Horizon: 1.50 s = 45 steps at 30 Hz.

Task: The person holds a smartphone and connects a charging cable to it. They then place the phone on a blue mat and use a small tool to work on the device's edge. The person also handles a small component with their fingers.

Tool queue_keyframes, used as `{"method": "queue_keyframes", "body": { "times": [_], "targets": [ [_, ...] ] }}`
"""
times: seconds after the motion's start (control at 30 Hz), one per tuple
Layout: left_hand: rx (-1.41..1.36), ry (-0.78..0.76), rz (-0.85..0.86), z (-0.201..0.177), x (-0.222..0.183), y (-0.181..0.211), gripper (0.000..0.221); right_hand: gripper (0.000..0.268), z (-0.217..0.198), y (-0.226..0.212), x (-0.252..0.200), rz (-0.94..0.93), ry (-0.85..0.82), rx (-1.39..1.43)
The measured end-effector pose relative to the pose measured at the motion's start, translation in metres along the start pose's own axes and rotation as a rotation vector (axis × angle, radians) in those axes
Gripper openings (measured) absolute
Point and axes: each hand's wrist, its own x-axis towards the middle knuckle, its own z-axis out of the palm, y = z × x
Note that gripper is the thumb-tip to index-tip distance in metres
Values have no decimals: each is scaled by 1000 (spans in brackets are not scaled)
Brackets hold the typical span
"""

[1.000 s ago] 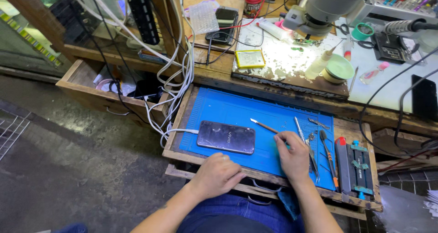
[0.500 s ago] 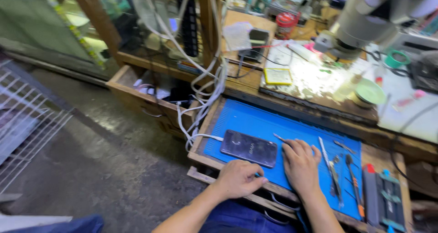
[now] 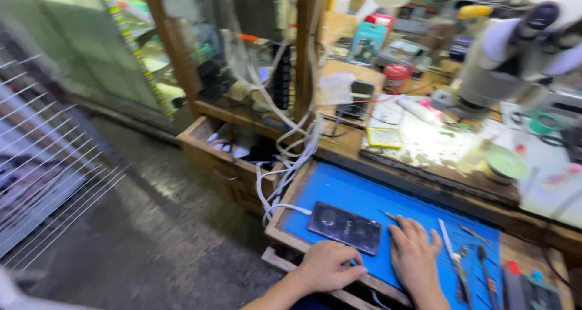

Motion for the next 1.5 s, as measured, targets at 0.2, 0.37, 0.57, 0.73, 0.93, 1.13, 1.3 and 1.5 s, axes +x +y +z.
{"method": "queue_keyframes", "body": {
  "times": [0.2, 0.37, 0.57, 0.73, 0.93, 1.13, 1.3, 1.5],
  "targets": [
    [-377, 127, -40, -27, 8, 25, 13, 32, -40, 1, -1, -7, 221, 326],
    [-103, 530, 560, -135, 22, 101, 16, 26, -135, -4, -7, 133, 572, 828],
    [-33, 721, 910, -182, 45, 165, 16, 21, -190, -16, -2, -34, 934, 1026],
    [-65, 715, 992, -167, 49, 175, 16, 18, -191, -20, 2, -157, 1027, 1032],
    [-99, 698, 993, -189, 51, 199, 17, 14, -209, -33, 15, -208, 1051, 1085],
    [-168, 664, 822, -181, 61, 193, 18, 10, -206, -44, 49, -244, 985, 1196],
    [-177, 627, 409, -125, 75, 121, 30, 12, -141, -46, 78, 37, 702, 1600],
    [-484, 228, -62, -71, 67, 35, 28, 30, -80, -27, 67, 196, 561, 1806]
  ]
}}
